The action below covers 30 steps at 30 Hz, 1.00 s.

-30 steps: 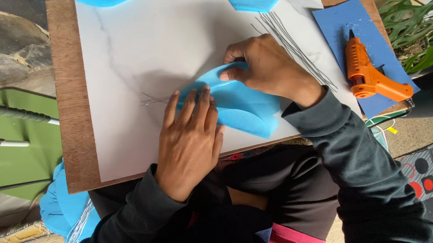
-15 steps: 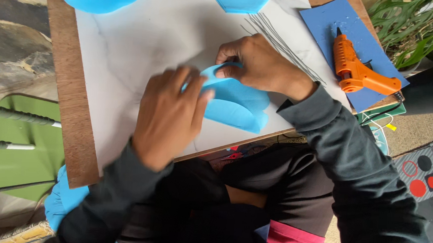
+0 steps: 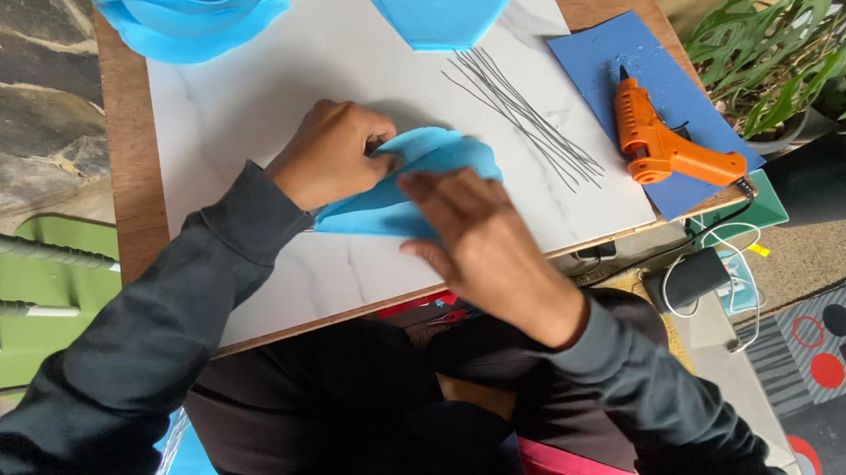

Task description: The person applies hot glue to blue foam petal shapes and presses them by hand to attach wire stems.

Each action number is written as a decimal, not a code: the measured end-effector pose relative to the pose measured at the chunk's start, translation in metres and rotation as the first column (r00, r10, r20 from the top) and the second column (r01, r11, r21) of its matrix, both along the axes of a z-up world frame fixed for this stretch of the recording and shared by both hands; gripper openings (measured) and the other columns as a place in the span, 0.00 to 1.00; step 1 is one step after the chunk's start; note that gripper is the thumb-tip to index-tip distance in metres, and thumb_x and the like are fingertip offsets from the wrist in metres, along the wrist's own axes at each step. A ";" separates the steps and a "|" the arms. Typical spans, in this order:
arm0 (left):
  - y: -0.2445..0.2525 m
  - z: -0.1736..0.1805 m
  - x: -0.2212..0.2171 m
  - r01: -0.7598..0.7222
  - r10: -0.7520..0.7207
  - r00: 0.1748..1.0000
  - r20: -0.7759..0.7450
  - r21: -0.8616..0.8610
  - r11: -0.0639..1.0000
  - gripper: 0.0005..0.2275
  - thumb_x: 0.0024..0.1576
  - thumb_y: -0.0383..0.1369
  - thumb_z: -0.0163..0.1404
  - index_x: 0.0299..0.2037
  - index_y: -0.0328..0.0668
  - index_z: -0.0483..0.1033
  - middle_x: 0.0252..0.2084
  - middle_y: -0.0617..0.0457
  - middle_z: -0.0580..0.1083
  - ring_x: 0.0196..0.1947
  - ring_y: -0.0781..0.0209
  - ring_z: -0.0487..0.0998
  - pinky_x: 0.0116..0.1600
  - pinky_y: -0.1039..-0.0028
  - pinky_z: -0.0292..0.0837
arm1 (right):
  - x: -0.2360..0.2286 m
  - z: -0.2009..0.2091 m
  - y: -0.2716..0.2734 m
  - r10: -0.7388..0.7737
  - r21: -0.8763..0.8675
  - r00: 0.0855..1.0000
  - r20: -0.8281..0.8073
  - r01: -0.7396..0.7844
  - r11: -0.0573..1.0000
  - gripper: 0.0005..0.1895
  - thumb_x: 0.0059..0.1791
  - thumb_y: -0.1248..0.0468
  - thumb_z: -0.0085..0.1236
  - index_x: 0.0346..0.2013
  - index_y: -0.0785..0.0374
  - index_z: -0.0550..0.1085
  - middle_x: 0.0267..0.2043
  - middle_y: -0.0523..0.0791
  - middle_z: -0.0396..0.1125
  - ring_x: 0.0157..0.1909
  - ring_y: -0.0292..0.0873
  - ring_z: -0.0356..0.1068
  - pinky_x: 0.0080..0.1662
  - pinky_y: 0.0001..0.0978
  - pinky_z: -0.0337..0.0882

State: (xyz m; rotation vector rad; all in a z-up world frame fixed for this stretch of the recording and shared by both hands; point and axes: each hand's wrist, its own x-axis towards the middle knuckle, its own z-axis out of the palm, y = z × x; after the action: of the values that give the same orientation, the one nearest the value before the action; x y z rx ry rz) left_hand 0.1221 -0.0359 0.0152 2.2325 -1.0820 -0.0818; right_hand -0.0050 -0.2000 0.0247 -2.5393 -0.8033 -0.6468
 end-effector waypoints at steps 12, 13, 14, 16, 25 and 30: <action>0.014 -0.018 0.004 0.052 -0.062 0.997 -0.040 -0.214 0.975 0.10 0.46 0.23 0.52 0.38 0.33 0.70 0.25 0.46 0.74 0.21 0.57 0.74 0.27 0.68 0.70 | -0.017 -0.010 0.010 -0.049 -0.191 0.997 0.058 0.059 0.980 0.13 0.49 0.58 0.41 0.39 0.60 0.71 0.45 0.46 0.64 0.49 0.45 0.63 0.46 0.33 0.59; 0.016 -0.020 0.003 0.051 -0.062 0.997 -0.042 -0.219 0.974 0.10 0.46 0.23 0.52 0.38 0.33 0.70 0.25 0.46 0.74 0.21 0.57 0.74 0.27 0.68 0.70 | -0.017 -0.010 0.011 -0.049 -0.195 0.997 0.055 0.059 0.979 0.13 0.49 0.58 0.41 0.39 0.60 0.71 0.45 0.46 0.64 0.49 0.45 0.63 0.46 0.33 0.59; 0.016 -0.022 0.001 0.044 -0.050 0.998 -0.026 -0.219 0.975 0.13 0.46 0.23 0.52 0.42 0.37 0.67 0.25 0.48 0.73 0.24 0.57 0.75 0.29 0.68 0.71 | -0.017 -0.009 0.012 -0.056 -0.192 0.997 0.053 0.065 0.979 0.13 0.49 0.58 0.42 0.40 0.60 0.71 0.44 0.46 0.65 0.49 0.45 0.63 0.47 0.33 0.59; 0.018 -0.023 -0.001 0.046 -0.050 0.999 -0.011 -0.223 0.974 0.17 0.46 0.24 0.52 0.45 0.42 0.63 0.26 0.49 0.73 0.26 0.57 0.76 0.31 0.68 0.72 | -0.017 -0.008 0.013 -0.074 -0.193 0.996 0.049 0.082 0.978 0.13 0.48 0.58 0.42 0.40 0.60 0.71 0.44 0.46 0.65 0.48 0.44 0.64 0.47 0.34 0.60; 0.014 -0.012 -0.022 0.109 -0.103 0.939 0.329 -0.001 0.994 0.05 0.46 0.28 0.50 0.32 0.44 0.72 0.29 0.52 0.70 0.33 0.50 0.73 0.34 0.65 0.70 | -0.021 0.008 -0.004 -0.029 -0.132 0.997 0.066 0.037 0.991 0.14 0.49 0.57 0.40 0.40 0.62 0.69 0.45 0.48 0.64 0.50 0.48 0.64 0.52 0.43 0.58; 0.012 0.006 -0.035 0.106 -0.151 0.943 0.296 0.162 0.981 0.13 0.41 0.29 0.55 0.37 0.37 0.72 0.31 0.48 0.70 0.31 0.53 0.73 0.33 0.69 0.70 | -0.030 0.013 -0.121 -0.227 -0.113 0.946 -0.231 0.206 0.972 0.23 0.36 0.80 0.46 0.45 0.90 0.60 0.45 0.76 0.55 0.53 0.76 0.52 0.55 0.61 0.51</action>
State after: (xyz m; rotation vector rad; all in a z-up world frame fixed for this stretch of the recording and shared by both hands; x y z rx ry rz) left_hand 0.0876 -0.0235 0.0217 2.3530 -1.4301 0.1422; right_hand -0.0353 -0.3214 0.0373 -2.7429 -0.4817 -0.3590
